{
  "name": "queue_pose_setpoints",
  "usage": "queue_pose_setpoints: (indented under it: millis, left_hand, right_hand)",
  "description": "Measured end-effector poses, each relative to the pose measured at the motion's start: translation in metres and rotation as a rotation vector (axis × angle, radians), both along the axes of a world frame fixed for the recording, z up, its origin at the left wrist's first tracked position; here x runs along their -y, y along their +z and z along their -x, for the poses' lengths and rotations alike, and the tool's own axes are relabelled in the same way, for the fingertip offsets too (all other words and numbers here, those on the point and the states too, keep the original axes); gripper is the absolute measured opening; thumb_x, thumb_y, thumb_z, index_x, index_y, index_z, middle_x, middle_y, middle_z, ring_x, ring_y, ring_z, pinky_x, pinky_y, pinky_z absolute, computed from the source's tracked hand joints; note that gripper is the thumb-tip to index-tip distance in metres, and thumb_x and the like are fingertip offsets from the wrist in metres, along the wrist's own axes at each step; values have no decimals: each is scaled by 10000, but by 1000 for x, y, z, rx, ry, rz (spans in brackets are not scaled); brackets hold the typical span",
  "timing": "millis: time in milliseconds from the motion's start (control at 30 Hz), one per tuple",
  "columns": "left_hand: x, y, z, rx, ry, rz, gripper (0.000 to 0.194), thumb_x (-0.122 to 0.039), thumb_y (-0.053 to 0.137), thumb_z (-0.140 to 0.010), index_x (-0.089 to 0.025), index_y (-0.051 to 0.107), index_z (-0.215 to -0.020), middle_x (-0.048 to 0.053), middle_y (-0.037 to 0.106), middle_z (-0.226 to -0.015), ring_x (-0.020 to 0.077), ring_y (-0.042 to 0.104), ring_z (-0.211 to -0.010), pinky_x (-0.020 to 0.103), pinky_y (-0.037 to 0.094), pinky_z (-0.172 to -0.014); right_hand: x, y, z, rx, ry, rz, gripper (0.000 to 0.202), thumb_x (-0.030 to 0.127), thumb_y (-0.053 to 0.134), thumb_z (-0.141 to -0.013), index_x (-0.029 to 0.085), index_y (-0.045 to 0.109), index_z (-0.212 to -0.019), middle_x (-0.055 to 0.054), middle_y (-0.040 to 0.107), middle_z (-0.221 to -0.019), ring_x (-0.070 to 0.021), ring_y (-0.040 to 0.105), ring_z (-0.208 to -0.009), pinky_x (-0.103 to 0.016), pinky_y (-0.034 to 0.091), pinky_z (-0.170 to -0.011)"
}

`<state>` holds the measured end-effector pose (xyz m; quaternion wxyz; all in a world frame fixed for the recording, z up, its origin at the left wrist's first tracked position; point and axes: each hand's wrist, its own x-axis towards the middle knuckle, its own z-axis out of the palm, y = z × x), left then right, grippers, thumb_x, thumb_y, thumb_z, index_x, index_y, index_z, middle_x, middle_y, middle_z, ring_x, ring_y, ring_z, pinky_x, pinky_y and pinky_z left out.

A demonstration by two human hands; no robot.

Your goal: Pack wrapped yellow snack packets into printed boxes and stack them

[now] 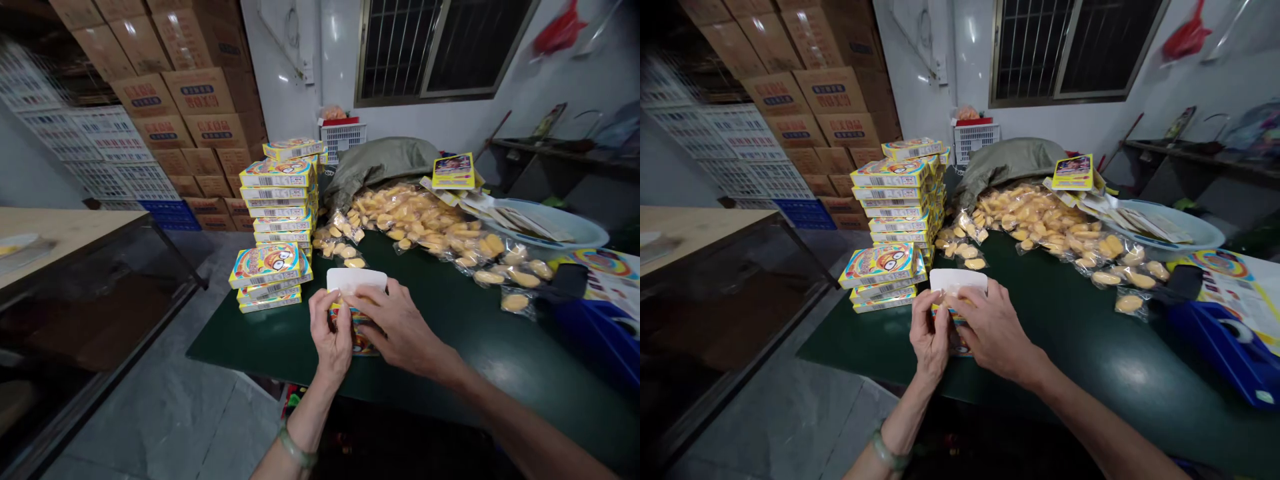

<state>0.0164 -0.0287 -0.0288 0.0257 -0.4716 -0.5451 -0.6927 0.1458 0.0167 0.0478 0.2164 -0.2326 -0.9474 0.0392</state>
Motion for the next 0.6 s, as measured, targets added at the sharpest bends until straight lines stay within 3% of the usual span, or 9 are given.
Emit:
queue_pose_setpoints:
  millis: [133, 333, 467, 533, 600]
  left_hand:
    - [-2, 1, -2, 59, 13, -22, 195, -295, 481, -897, -201, 596, -1023, 70, 542, -1041, 162, 543, -1019, 295, 453, -875]
    - [-4, 2, -4, 116, 63, -25, 185, -332, 484, -891, -186, 594, -861, 52, 565, -924, 161, 556, -921, 304, 452, -836]
    - [-2, 7, -1, 85, 71, -18, 166, -318, 504, -877, -183, 594, -845, 52, 551, -902, 159, 551, -893, 303, 455, -816]
    - [-2, 11, 2, 78, 64, -5, 172, -313, 508, -873, -180, 602, -819, 52, 553, -886, 163, 549, -895, 303, 451, -814]
    - [-2, 15, 5, 93, 52, 3, 196, -318, 509, -871, -176, 612, -782, 52, 562, -876, 165, 552, -893, 299, 450, -809]
  right_hand:
    - [3, -9, 1, -102, -7, 39, 451, 141, 489, -806, 189, 499, -1254, -96, 571, -1210, -312, 384, -1070, -481, 336, -905]
    - [8, -16, -1, -174, -6, 2, 351, 141, 486, -830, 192, 519, -1176, -95, 587, -1197, -324, 403, -1132, -502, 349, -922]
    - [14, -25, -8, -508, 8, -40, 369, 174, 504, -848, 190, 475, -1216, -137, 511, -1266, -303, 426, -1195, -499, 363, -964]
    - [13, -30, -13, -739, -107, 56, 329, 183, 479, -870, 201, 483, -1198, -142, 511, -1239, -276, 473, -1166, -458, 407, -933]
    - [7, -35, -17, -866, -246, 319, 263, 233, 458, -899, 210, 511, -1155, -117, 575, -1103, -225, 567, -990, -381, 470, -815]
